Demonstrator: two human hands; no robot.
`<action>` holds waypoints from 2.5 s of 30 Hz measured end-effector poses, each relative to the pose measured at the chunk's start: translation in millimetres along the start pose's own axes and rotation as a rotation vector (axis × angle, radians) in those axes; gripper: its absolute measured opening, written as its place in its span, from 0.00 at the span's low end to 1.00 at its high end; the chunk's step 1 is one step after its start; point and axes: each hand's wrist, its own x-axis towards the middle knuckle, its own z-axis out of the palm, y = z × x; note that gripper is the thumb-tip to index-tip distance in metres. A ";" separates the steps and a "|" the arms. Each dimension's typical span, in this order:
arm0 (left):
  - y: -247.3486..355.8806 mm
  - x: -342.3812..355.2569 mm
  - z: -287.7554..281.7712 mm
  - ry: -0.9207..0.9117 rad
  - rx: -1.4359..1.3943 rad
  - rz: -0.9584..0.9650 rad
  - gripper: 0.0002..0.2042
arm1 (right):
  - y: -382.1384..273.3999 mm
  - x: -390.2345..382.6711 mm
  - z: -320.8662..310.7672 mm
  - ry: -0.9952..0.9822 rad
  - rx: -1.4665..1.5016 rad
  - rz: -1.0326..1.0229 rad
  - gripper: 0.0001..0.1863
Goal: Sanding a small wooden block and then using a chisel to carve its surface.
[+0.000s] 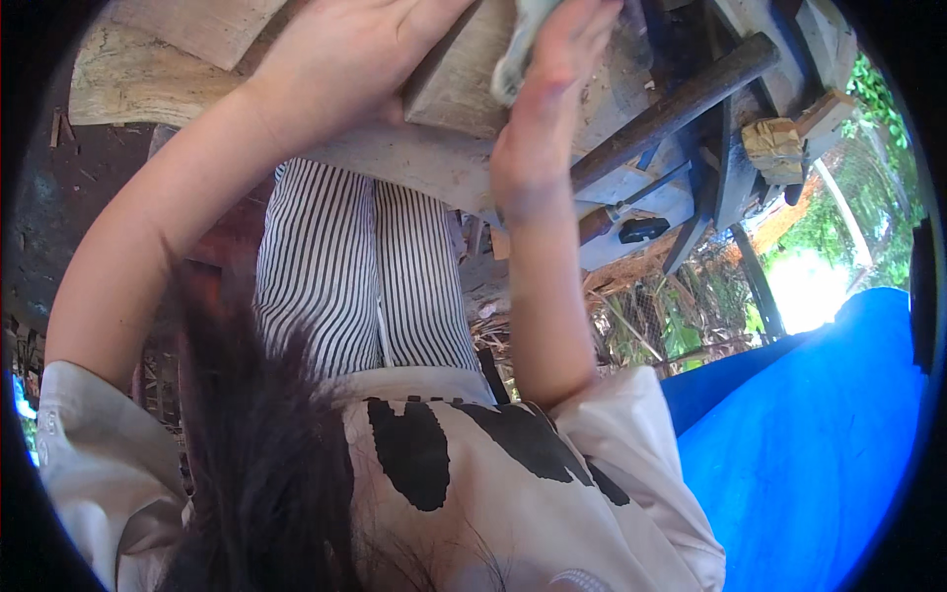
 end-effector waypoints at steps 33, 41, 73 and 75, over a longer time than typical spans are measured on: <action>9.3 12.3 -16.9 -0.120 -0.082 -0.069 0.52 | -2.8 1.2 15.6 0.112 -0.489 0.081 0.49; 7.7 11.6 -20.6 -0.182 -0.100 -0.091 0.52 | -22.9 -34.0 28.3 0.034 -0.511 0.209 0.47; 60.0 53.5 -43.6 -0.317 -0.407 -0.146 0.46 | -21.3 -88.8 -22.3 0.588 0.803 0.452 0.29; 55.3 36.3 -42.3 -0.307 -0.741 -0.332 0.54 | -33.7 -88.3 -28.8 0.610 0.846 0.467 0.29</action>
